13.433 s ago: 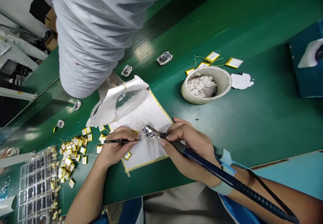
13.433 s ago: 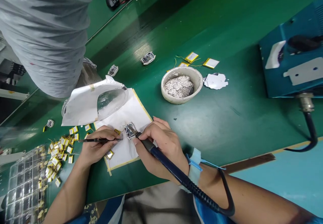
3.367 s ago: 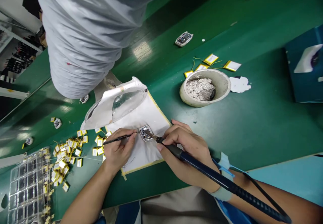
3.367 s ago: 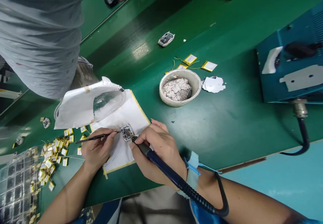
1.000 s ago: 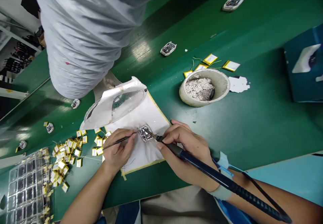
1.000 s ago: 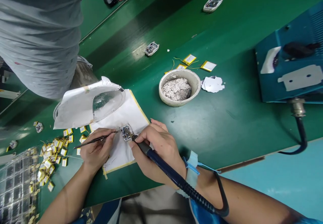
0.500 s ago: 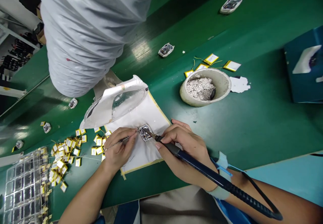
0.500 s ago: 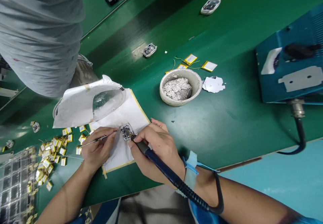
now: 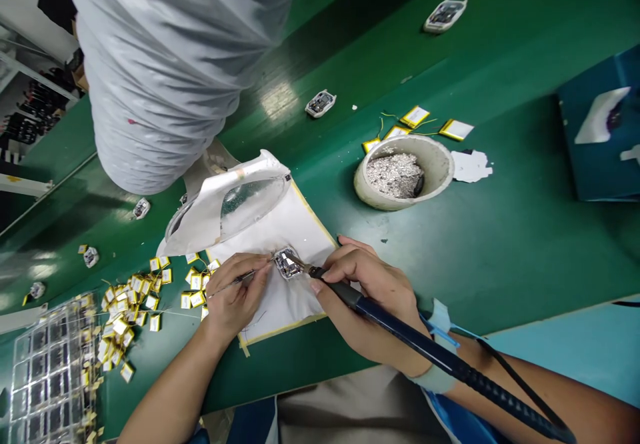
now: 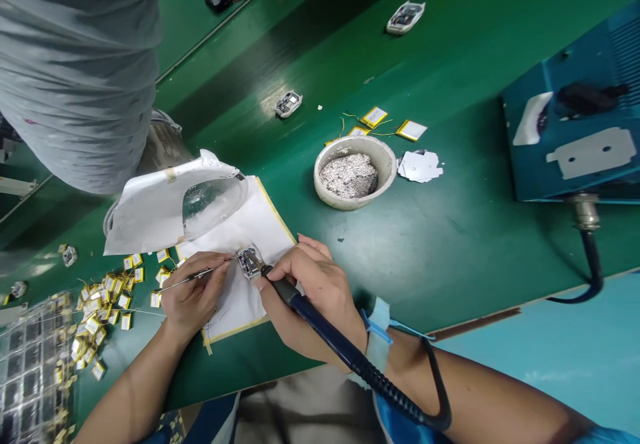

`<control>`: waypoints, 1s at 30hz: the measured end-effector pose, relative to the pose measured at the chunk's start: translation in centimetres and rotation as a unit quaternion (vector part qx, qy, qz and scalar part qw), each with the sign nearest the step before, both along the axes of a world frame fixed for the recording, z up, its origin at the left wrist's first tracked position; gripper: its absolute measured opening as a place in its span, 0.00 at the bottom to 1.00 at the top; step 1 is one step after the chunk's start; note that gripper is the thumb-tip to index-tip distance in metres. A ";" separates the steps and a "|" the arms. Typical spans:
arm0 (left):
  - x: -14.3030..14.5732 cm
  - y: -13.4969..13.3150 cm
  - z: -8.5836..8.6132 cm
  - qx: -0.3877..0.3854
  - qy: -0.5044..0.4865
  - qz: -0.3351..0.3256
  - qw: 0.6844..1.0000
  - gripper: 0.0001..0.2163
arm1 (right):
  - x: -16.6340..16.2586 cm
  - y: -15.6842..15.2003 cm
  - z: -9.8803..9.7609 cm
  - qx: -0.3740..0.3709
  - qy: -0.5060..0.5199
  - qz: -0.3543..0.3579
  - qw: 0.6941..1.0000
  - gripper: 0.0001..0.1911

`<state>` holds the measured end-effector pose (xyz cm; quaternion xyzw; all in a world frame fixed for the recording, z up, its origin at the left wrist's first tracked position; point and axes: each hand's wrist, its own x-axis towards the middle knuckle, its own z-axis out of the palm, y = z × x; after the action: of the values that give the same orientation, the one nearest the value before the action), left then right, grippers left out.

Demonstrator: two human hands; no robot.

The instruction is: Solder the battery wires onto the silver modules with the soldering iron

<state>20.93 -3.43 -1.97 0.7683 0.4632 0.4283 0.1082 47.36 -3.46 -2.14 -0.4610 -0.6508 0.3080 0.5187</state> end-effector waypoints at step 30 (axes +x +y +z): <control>-0.4 -0.4 -0.5 -0.013 -0.009 0.004 1.000 0.12 | 0.0 -0.1 0.3 -0.008 -0.010 0.011 1.000 0.12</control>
<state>20.50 -3.83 -2.48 0.7607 0.4710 0.4299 0.1207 47.36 -3.53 -1.88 -0.4609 -0.6588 0.3139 0.5050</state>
